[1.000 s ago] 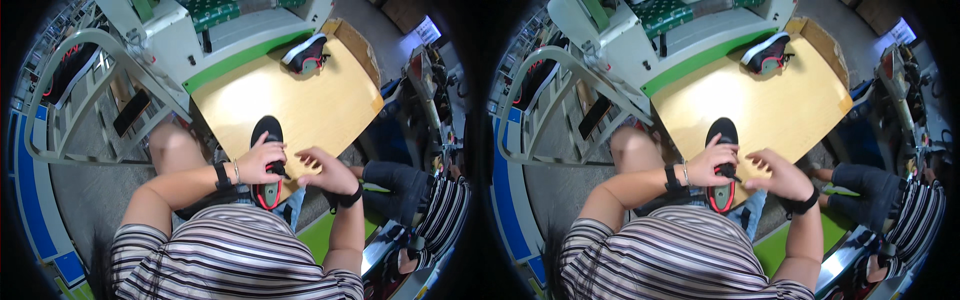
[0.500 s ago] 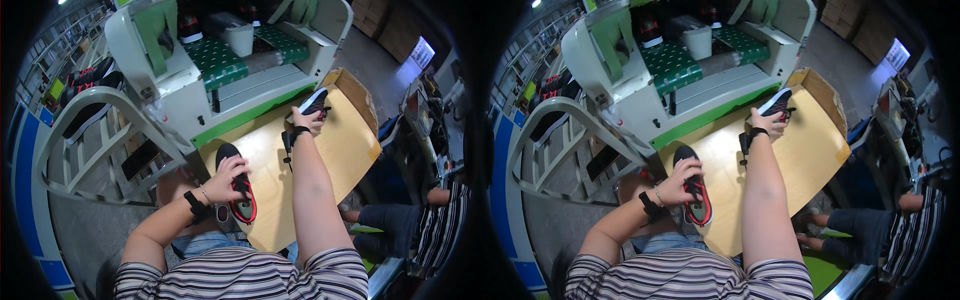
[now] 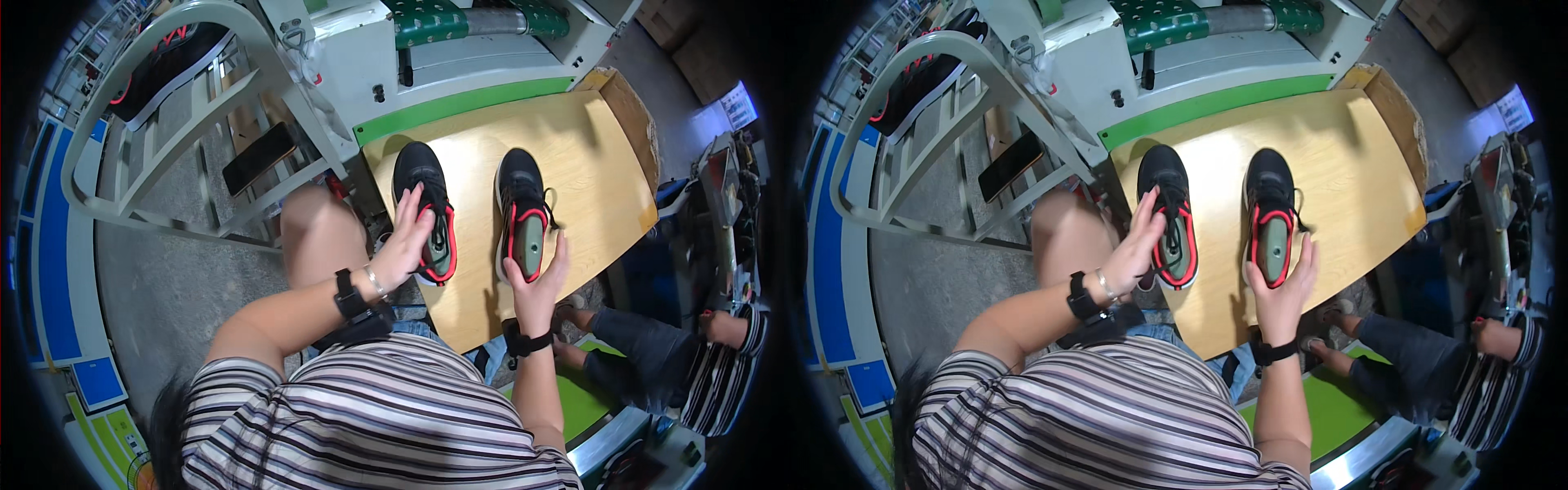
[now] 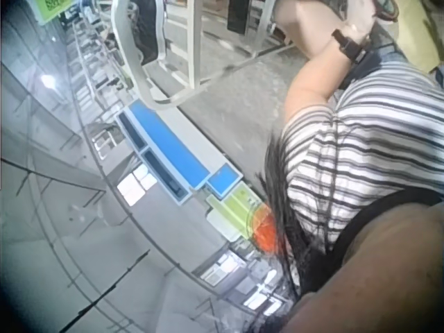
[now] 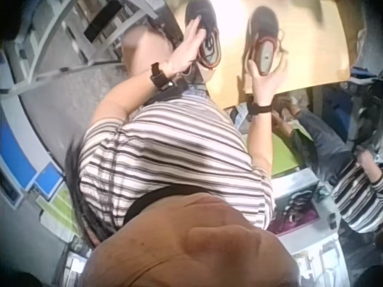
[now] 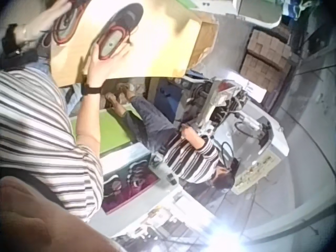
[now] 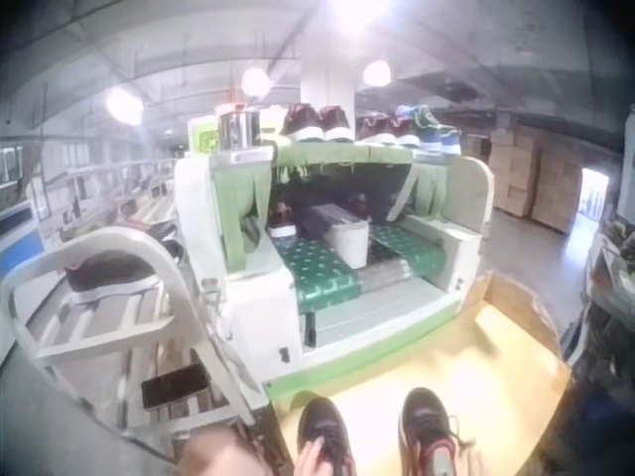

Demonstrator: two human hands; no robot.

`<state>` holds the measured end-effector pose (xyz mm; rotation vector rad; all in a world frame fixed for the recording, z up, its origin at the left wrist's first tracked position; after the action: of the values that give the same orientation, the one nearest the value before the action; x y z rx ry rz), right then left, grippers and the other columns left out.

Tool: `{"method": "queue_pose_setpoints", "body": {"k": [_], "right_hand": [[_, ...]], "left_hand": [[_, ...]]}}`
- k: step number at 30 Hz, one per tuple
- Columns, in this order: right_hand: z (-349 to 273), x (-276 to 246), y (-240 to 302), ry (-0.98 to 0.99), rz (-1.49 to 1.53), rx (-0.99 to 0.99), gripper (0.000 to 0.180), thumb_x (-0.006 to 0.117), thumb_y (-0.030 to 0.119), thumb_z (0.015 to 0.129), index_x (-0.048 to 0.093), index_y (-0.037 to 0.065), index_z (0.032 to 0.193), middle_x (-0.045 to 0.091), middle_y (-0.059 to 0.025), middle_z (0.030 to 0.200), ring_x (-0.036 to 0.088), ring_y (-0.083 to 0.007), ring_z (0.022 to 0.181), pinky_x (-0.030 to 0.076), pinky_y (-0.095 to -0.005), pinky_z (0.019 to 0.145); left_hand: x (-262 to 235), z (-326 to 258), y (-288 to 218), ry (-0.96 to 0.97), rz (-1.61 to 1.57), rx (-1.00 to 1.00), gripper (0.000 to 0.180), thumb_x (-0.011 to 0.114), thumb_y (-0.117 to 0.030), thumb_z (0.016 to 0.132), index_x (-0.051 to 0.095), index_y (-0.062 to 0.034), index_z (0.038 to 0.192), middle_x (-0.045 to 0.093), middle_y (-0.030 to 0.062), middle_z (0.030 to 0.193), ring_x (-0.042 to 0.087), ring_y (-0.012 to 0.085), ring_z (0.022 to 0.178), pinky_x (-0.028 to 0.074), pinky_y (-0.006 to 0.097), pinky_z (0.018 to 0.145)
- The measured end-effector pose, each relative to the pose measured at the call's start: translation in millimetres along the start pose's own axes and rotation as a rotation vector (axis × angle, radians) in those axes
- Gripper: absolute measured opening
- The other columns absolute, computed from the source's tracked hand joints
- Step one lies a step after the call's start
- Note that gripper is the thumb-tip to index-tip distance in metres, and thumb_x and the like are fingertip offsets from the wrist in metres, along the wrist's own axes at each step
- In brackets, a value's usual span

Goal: Lacing shoes and placing them onto a conveyor-based heating or drying machine in a shoe factory.

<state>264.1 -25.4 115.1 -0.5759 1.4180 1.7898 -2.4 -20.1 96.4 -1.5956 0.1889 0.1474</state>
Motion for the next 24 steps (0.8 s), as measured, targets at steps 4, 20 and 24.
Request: {"method": "queue_pose_setpoints", "body": {"k": [4, 20, 24], "right_hand": [[-20.7, 33.9, -8.2, 0.163, 0.521, 0.207, 0.082, 0.07, 0.009, 0.091, 0.022, -0.005, 0.156, 0.04, -0.0245, 0.151, 0.045, -0.0303, 0.138, 0.037, -0.0379, 0.114], [-26.6, 5.5, 11.1, 0.217, 0.677, 0.316, 0.022, 0.059, 0.004, 0.102, 0.063, -0.004, 0.121, 0.068, -0.0063, 0.104, 0.067, -0.0139, 0.084, 0.055, -0.0264, 0.076], [-21.4, -25.5, 58.1, 0.06, 0.139, -0.247, 0.02, 0.061, -0.002, 0.095, 0.069, 0.0, 0.113, 0.061, -0.0116, 0.093, 0.064, -0.0241, 0.078, 0.053, -0.0304, 0.07]], "left_hand": [[8.4, 4.4, 6.9, -0.031, -0.127, -0.032, 0.069, 0.03, -0.048, 0.11, 0.016, -0.0044, 0.161, 0.009, 0.0243, 0.167, 0.001, 0.0335, 0.158, 0.008, 0.041, 0.126], [-23.3, 6.4, 27.7, 0.023, -0.043, 0.052, 0.109, 0.085, -0.04, 0.082, 0.015, -0.0054, 0.158, 0.023, 0.0252, 0.157, 0.031, 0.0354, 0.146, 0.03, 0.045, 0.12], [-50.9, -21.6, 5.9, -0.026, 0.054, -0.022, 0.083, 0.079, -0.034, 0.089, 0.032, -0.0119, 0.152, 0.031, 0.0164, 0.149, 0.047, 0.0312, 0.13, 0.046, 0.045, 0.107]]}}
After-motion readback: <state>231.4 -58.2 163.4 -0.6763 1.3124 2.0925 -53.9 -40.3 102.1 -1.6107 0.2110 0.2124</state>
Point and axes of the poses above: each hand's wrist, its own z-axis towards the middle knuckle, its own x-axis out of the palm, y = z × x, the point moved 3 cm from there along z, towards the middle knuckle
